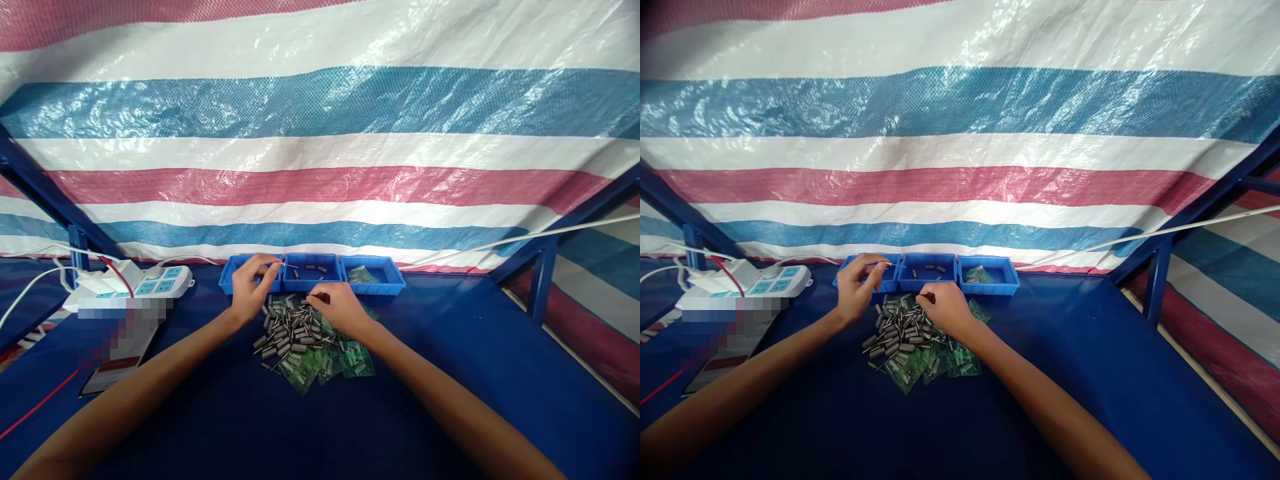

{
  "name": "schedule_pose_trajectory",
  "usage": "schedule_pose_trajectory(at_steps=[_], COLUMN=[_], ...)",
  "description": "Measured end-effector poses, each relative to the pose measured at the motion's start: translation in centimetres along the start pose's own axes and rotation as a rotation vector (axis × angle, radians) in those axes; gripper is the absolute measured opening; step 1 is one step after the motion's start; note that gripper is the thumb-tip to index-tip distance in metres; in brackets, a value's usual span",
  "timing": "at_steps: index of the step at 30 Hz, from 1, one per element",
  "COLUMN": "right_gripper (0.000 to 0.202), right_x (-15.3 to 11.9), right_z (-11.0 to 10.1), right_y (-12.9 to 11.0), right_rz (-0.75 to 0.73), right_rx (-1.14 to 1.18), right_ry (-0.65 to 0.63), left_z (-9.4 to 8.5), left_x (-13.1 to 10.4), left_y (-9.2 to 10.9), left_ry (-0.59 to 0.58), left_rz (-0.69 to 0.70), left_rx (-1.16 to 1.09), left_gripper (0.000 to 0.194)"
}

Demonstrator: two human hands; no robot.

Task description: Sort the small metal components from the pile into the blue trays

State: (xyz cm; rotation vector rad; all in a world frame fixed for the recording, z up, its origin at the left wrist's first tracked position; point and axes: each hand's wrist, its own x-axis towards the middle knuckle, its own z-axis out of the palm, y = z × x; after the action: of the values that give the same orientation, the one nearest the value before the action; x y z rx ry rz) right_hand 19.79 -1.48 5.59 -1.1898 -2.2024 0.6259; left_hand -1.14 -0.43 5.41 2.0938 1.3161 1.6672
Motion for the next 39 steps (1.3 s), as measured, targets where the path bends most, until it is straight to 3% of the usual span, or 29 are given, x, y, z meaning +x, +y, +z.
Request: schedule_pose_trajectory(at_steps=[4, 7, 12, 15, 28, 39], right_gripper=[0.021, 0.022, 0.021, 0.02, 0.022, 0.022], right_x=[0.0, -0.1, -0.1, -0.1, -0.2, -0.2], right_z=[0.0, 0.0, 0.0, 0.0, 0.0, 0.1], right_y=[0.0, 0.1, 0.0, -0.1, -0.2, -0.1], right_rz=[0.006, 0.014, 0.015, 0.018, 0.005, 0.013], right_rx=[0.016, 0.017, 0.014, 0.01, 0.004, -0.005], right_ry=[-0.016, -0.033, -0.037, -0.039, -0.054, -0.069], left_z=[-2.2, -3.0, -2.8, -2.6, -2.2, -2.1], left_x=[2.5, 3.6, 4.1, 4.0, 3.9, 3.8], left_y=[0.9, 0.3, -2.0, -2.9, -5.1, -5.1], left_ry=[0.001, -0.114, -0.405, -0.487, -0.676, -0.69], left_rz=[0.083, 0.152, 0.067, 0.026, -0.067, -0.081], left_rx=[0.208, 0.386, 0.707, 0.794, 0.871, 0.879], left_gripper=[0.021, 0.025, 0.028, 0.028, 0.026, 0.029])
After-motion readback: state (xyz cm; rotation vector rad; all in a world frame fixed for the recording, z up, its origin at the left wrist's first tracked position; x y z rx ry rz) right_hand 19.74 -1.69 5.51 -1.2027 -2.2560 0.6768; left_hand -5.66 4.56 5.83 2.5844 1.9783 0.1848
